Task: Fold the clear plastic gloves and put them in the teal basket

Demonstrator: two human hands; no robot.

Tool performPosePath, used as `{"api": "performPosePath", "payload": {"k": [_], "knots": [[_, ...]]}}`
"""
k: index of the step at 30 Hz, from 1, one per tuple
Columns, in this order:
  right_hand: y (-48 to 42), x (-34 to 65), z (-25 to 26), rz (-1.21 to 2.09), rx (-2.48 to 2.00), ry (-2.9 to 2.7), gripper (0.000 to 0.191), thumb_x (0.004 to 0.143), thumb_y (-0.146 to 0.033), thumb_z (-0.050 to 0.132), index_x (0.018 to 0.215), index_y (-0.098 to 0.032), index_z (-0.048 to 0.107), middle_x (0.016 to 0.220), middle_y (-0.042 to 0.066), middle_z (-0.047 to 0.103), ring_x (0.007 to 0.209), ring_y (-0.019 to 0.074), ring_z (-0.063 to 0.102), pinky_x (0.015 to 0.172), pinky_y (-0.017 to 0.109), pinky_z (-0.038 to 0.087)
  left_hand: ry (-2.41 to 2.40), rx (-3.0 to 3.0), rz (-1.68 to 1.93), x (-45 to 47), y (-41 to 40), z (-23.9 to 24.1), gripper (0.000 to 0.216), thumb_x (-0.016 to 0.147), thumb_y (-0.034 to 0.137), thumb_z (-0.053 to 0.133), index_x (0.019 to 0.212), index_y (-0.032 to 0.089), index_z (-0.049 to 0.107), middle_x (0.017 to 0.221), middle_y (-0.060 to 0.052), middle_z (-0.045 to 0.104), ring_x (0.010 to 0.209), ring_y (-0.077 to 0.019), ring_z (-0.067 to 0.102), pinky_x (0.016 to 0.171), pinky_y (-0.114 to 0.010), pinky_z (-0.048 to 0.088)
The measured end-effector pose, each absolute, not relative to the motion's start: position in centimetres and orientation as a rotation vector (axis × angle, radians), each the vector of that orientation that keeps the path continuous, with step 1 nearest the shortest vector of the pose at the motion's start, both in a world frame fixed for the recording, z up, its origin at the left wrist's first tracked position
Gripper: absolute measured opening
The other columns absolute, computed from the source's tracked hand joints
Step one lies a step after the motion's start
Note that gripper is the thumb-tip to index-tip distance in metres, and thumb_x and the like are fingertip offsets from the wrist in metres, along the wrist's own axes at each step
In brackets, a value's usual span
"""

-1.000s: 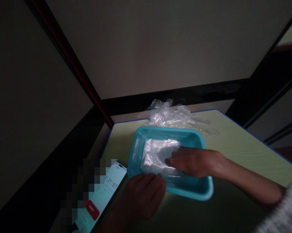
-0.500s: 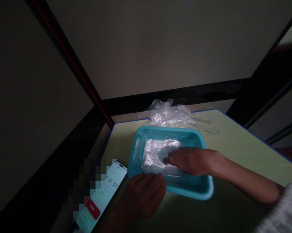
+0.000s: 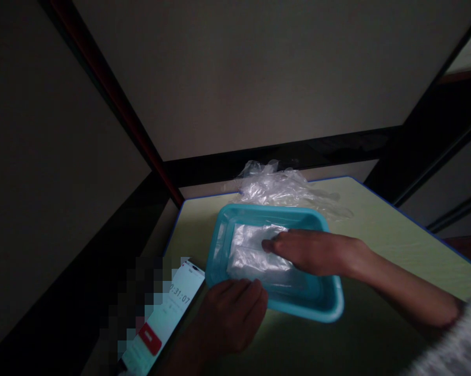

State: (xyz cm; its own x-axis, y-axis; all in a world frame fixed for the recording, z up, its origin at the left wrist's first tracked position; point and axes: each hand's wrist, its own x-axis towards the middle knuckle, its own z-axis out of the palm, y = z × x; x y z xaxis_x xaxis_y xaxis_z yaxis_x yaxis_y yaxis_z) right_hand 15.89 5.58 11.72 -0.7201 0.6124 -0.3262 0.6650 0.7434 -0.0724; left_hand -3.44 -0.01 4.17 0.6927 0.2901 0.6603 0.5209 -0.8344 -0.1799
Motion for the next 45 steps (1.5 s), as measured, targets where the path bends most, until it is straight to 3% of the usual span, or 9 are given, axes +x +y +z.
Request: {"api": "performPosePath", "payload": {"k": [14,25,34,45], "knots": [[5.8,16.1,12.0,-0.082,1.085,2.644,0.031,0.085,-0.003,0.046,0.110,-0.013,0.060,0.095,0.010,0.069,0.087,0.0242,0.065,0.062,0.028,0.042,-0.634,-2.558,-0.886,-3.7,0.1,4.2,0.030,0.093,0.008,0.031,0.086,0.010,0.060,0.078,-0.005,0.069,0.064,-0.0139,0.064,0.053,-0.024,0.052],[6.3,17.2,12.2,-0.013,1.267,2.945,0.023,0.085,-0.007,0.043,0.100,-0.016,0.058,0.085,0.007,0.068,0.077,0.0220,0.064,0.061,0.028,0.041,-0.645,-2.491,-0.898,-3.9,0.7,4.4,0.029,0.093,0.008,0.032,0.086,0.010,0.060,0.078,-0.006,0.069,0.064,-0.0144,0.064,0.055,-0.025,0.052],[6.6,18.8,11.8,-0.169,1.500,3.479,0.020,0.083,-0.009,0.040,0.095,-0.015,0.056,0.087,0.008,0.066,0.077,0.0197,0.061,0.065,0.028,0.044,-0.801,-2.333,-0.901,-5.3,2.3,4.8,0.026,0.093,0.009,0.036,0.082,0.011,0.060,0.074,-0.007,0.069,0.063,-0.0163,0.066,0.054,-0.025,0.054],[7.6,20.2,9.7,-0.361,1.613,3.466,0.018,0.079,-0.009,0.041,0.087,-0.015,0.057,0.081,0.007,0.068,0.071,0.0190,0.062,0.058,0.027,0.043,-1.093,-2.248,-0.799,-8.1,4.2,4.6,0.026,0.094,0.017,0.039,0.080,0.015,0.061,0.074,-0.004,0.069,0.061,-0.0151,0.065,0.053,-0.022,0.052]]}}
